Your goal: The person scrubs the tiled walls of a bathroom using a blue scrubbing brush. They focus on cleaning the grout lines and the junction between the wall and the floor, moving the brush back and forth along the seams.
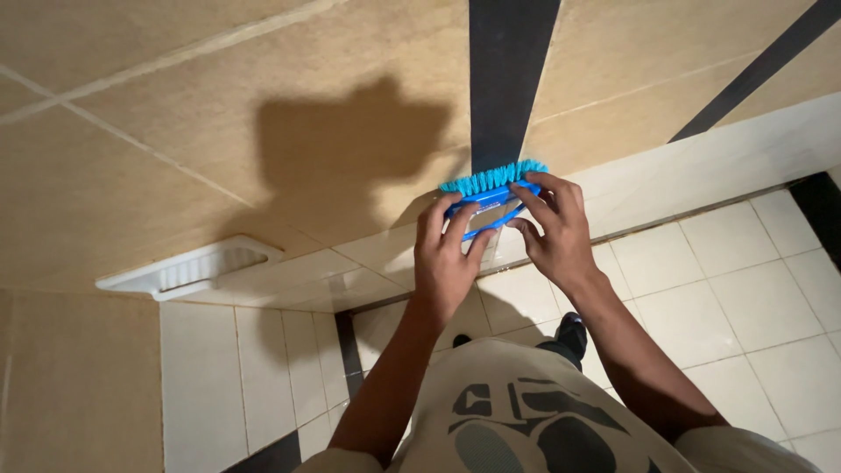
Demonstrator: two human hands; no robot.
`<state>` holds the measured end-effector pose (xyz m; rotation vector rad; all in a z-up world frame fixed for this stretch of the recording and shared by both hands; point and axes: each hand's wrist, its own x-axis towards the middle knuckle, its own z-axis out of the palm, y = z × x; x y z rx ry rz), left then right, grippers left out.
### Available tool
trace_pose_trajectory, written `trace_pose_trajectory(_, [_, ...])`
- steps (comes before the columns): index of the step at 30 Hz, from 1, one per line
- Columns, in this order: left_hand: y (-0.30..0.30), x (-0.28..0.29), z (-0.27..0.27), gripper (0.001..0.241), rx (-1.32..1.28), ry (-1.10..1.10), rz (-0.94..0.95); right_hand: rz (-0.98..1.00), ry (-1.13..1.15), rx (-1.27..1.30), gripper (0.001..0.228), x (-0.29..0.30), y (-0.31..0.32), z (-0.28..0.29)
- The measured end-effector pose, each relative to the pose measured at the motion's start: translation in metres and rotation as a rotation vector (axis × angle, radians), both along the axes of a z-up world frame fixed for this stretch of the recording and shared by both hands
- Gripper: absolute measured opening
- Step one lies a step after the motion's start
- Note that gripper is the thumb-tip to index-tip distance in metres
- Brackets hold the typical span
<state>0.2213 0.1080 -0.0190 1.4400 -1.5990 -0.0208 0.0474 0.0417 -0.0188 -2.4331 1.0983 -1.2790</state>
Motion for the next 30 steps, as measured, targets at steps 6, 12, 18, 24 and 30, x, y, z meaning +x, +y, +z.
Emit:
trace_pose_trajectory(6, [0.0,0.0,0.012,0.044,-0.038,-0.001,0.007,0.011,-0.013,-0.034,0.054,0.0,0.0,0.01])
trace_pose_trajectory(12, [0.0,-0.001,0.02,0.044,-0.059,0.006,0.012,-0.007,-0.013,-0.053,0.051,0.0,0.001,0.022])
trace_pose_trajectory(18, [-0.001,-0.001,0.027,0.044,-0.057,0.026,0.005,0.0,-0.036,-0.049,0.051,0.001,0.003,0.031])
trace_pose_trajectory(24, [-0.002,-0.003,0.026,0.044,-0.061,0.022,-0.002,0.007,-0.034,-0.05,0.052,-0.002,0.001,0.031])
trace_pose_trajectory(30, [-0.012,-0.017,0.027,0.044,-0.068,0.006,0.001,0.001,-0.042,-0.037,0.053,-0.016,-0.007,0.031])
